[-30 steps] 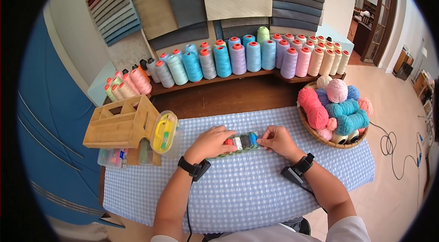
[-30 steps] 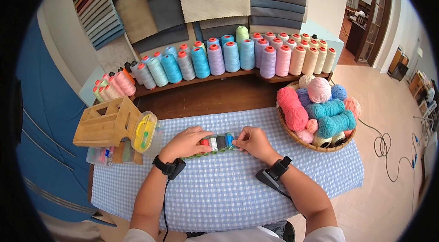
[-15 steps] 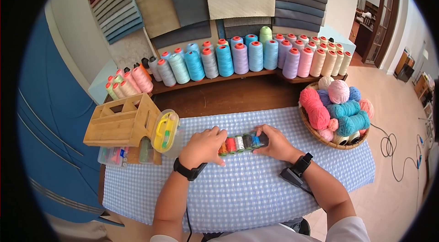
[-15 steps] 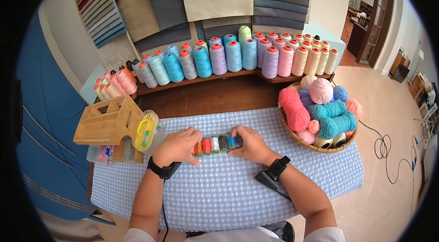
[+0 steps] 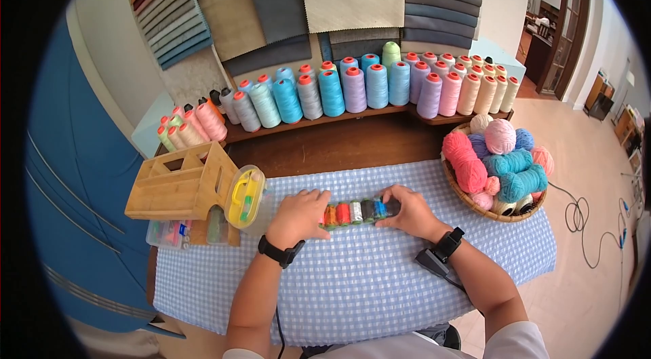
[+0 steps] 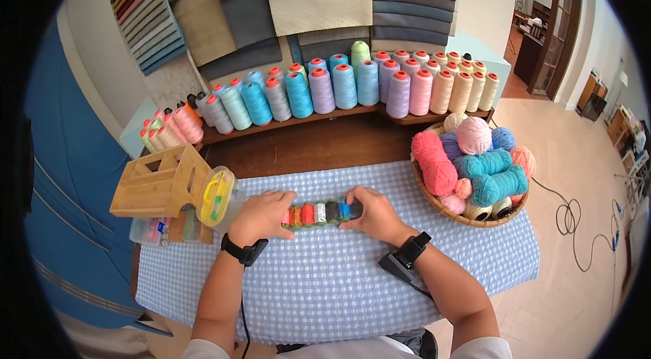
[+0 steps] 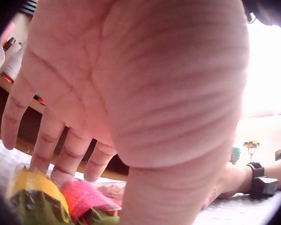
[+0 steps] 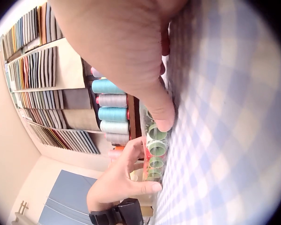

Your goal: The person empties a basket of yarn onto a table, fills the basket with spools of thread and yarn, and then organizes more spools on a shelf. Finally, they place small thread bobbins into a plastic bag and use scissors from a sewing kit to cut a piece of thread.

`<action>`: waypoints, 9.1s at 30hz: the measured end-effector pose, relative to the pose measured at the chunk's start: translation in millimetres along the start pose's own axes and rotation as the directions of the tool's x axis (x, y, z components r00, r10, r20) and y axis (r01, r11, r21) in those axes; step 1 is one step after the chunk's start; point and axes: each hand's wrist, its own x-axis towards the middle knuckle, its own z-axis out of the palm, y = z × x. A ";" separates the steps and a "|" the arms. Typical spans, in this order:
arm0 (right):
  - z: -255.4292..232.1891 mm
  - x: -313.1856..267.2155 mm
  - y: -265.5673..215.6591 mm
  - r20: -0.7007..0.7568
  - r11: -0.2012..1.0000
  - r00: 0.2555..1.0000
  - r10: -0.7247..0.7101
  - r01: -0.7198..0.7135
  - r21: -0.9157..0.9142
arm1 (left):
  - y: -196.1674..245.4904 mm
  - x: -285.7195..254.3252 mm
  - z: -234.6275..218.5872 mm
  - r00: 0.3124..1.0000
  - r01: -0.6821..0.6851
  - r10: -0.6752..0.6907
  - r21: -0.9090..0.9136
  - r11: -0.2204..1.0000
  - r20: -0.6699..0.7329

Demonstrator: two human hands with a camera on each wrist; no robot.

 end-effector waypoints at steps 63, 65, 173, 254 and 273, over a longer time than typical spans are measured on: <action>8.1 2.3 30.4 -0.285 0.865 0.936 0.204 -0.036 0.500 | -241.0 -316.0 34.1 -0.021 0.141 -0.997 -0.987 0.074 -0.078; 7.1 2.4 29.1 -0.263 0.857 0.943 0.205 -0.043 0.513 | -228.1 -318.1 51.2 0.043 -0.032 -0.997 -0.997 -0.068 0.067; -33.3 -48.6 -53.2 0.222 0.996 0.972 0.076 -0.063 -0.064 | 16.8 -83.2 66.6 0.960 -0.162 -0.119 -0.851 0.499 -0.253; -36.0 -40.9 10.2 -0.240 0.938 0.907 0.347 -0.328 0.114 | 19.9 -100.4 61.1 0.952 -0.041 -0.262 -0.914 0.405 -0.158; -48.1 -43.6 0.1 -0.186 0.922 0.906 0.381 -0.356 0.155 | 20.5 -100.6 62.9 0.941 -0.028 -0.308 -0.940 0.340 -0.139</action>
